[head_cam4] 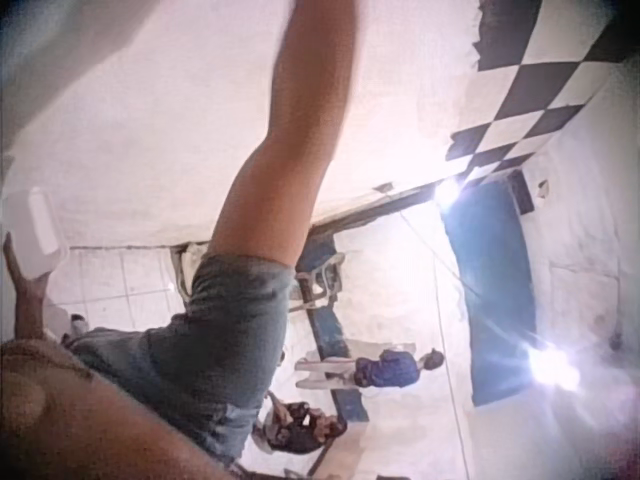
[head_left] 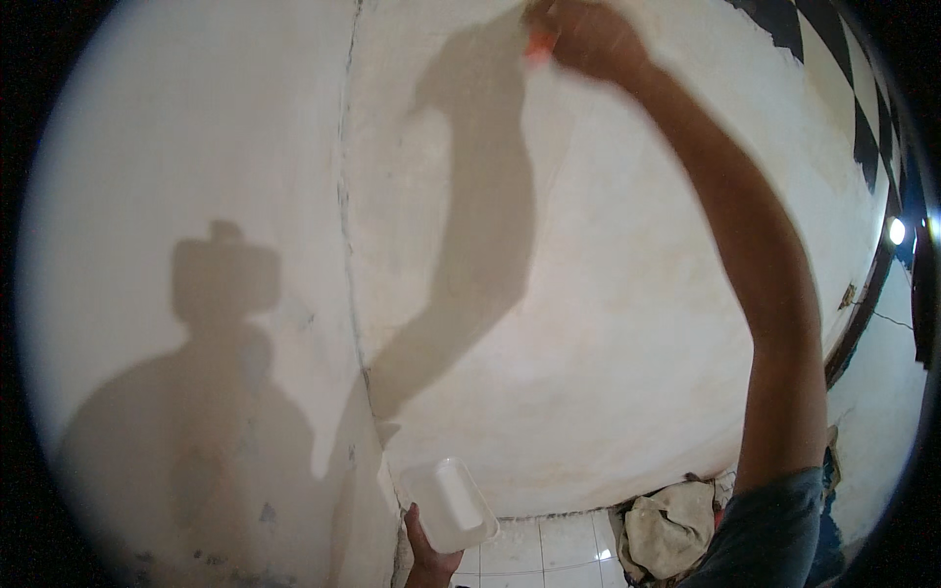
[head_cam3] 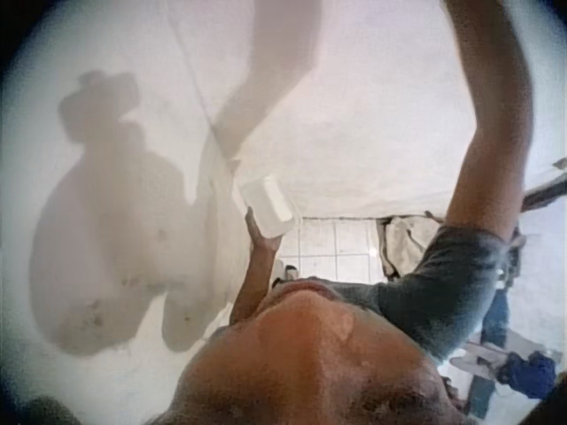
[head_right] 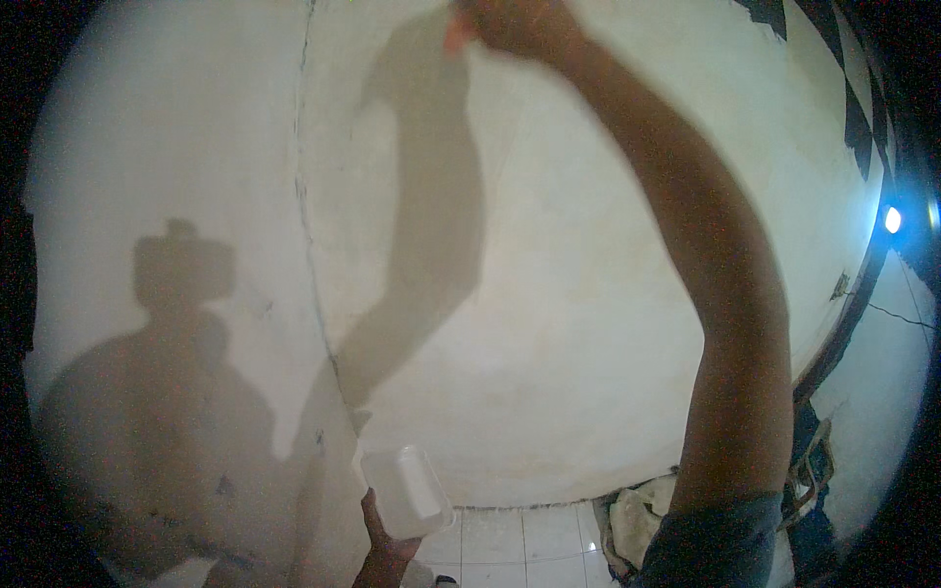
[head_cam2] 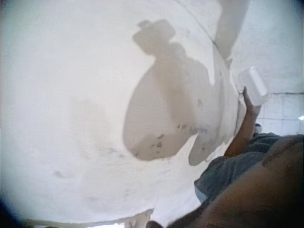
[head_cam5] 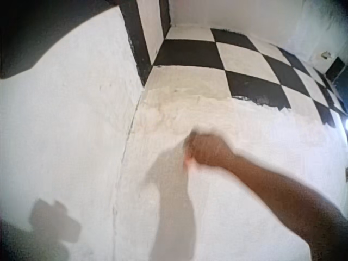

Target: The person applies white liquid to a wall corner using a brush while holding a plastic container.

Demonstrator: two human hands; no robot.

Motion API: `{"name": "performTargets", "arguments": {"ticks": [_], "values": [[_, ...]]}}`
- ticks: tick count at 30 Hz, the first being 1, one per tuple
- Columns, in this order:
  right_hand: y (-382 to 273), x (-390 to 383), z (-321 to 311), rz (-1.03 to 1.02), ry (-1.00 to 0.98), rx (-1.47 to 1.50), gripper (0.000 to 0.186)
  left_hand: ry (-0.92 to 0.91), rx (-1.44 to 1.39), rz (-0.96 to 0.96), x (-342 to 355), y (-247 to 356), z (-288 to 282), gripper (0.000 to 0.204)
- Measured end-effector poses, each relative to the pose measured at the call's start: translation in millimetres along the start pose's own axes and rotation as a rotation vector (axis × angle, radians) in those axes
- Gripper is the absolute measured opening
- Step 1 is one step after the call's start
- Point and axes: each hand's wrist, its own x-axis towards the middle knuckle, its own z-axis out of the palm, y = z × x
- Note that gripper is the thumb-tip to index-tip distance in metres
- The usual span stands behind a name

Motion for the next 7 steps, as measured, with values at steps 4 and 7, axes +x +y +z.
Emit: {"name": "performTargets", "arguments": {"ticks": [4,7], "values": [[-223,-184,41,-0.692,0.0,-0.013,0.015,-0.019,-0.015,0.053,2,4,-3,0.066],[-266,-246,0,-0.847,-0.466,0.229,0.013,-0.031,0.018,0.059,4,3,-2,0.069]]}}
